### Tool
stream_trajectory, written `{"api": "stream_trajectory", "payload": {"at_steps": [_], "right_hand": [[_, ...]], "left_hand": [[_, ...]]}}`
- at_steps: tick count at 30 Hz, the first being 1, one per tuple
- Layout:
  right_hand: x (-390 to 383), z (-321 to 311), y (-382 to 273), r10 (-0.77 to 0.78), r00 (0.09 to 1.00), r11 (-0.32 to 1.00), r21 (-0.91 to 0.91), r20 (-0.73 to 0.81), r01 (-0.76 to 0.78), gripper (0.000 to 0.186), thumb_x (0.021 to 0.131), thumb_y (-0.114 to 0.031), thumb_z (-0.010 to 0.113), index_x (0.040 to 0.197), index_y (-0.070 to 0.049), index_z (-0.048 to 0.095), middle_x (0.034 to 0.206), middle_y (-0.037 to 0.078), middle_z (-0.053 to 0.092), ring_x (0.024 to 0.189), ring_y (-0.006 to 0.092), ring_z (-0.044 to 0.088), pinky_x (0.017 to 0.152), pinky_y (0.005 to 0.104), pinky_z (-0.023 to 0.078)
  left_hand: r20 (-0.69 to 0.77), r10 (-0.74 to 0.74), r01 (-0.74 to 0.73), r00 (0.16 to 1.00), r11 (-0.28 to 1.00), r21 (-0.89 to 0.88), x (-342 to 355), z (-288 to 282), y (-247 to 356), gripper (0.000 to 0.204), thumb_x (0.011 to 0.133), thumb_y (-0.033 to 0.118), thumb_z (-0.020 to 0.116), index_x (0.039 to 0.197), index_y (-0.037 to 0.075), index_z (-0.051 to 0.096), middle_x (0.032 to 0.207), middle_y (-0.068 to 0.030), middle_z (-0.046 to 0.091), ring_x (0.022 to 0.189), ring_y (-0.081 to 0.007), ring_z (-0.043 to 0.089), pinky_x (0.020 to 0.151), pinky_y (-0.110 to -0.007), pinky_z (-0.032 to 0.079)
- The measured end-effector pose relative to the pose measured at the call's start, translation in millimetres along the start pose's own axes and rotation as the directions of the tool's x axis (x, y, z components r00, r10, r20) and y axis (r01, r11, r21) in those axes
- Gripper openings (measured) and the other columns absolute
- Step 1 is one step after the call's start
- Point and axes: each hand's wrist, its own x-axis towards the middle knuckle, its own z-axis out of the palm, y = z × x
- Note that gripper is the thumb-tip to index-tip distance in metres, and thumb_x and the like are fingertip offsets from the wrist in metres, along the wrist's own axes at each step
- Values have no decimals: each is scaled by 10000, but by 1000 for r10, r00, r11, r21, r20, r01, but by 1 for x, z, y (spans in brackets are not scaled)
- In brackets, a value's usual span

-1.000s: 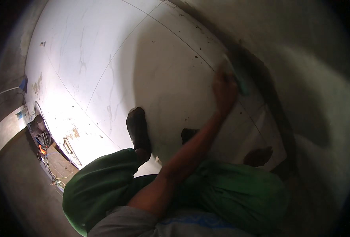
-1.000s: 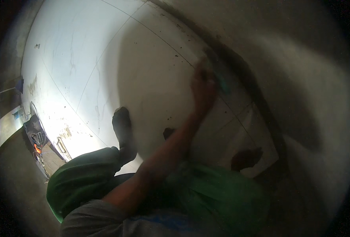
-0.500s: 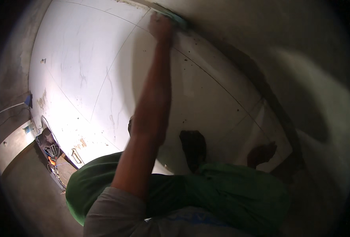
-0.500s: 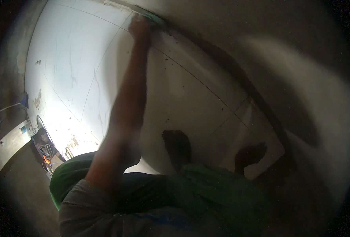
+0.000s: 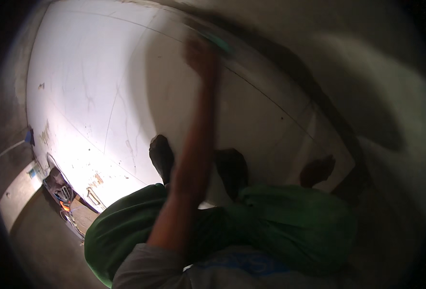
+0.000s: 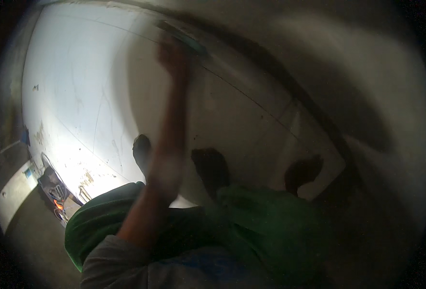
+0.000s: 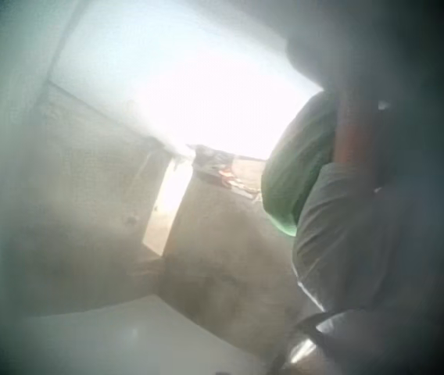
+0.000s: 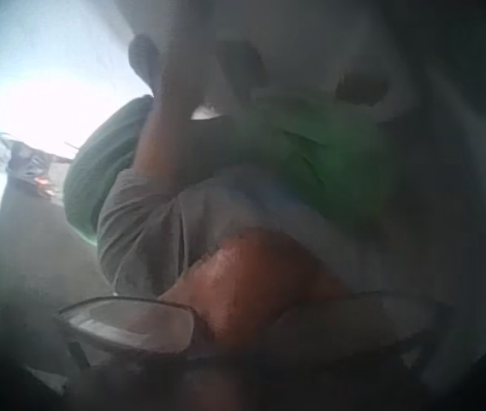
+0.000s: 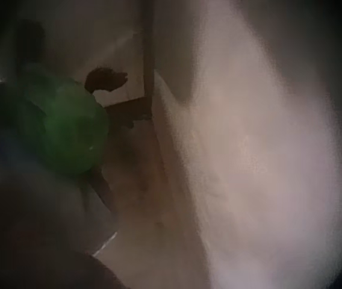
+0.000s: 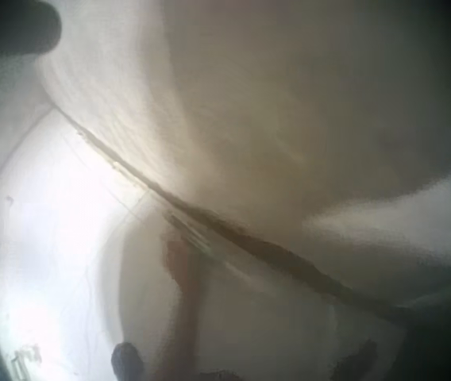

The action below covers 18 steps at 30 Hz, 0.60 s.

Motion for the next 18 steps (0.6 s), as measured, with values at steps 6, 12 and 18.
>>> {"api": "stream_trajectory", "payload": {"at_steps": [6,12,18], "right_hand": [[8,-2,-7,28,999,999,27,22,-29,556,1068,-229,477,1573,-12,390,1585,228,426,1462,396,406,1189,517,341],[14,-6,-7,34,998,999,35,52,-35,553,1068,-229,476,1571,-14,394,1584,227,427,1461,395,408,1188,516,344],[15,-9,-5,28,998,999,25,62,-29,551,1068,-230,476,1569,-15,398,1583,227,429,1460,394,410,1186,515,347]], "left_hand": [[153,92,-72,984,989,-129,144,8,-21,346,948,239,624,1165,-20,701,1092,-240,729,965,-395,714,880,-479,558],[120,392,-392,912,920,-21,-33,26,8,387,940,187,612,1259,-29,647,999,-220,724,989,-380,708,896,-494,537],[337,139,-69,931,975,-211,-231,43,72,428,994,87,545,1374,-95,472,1180,-298,581,1037,-450,598,950,-507,475]]}}
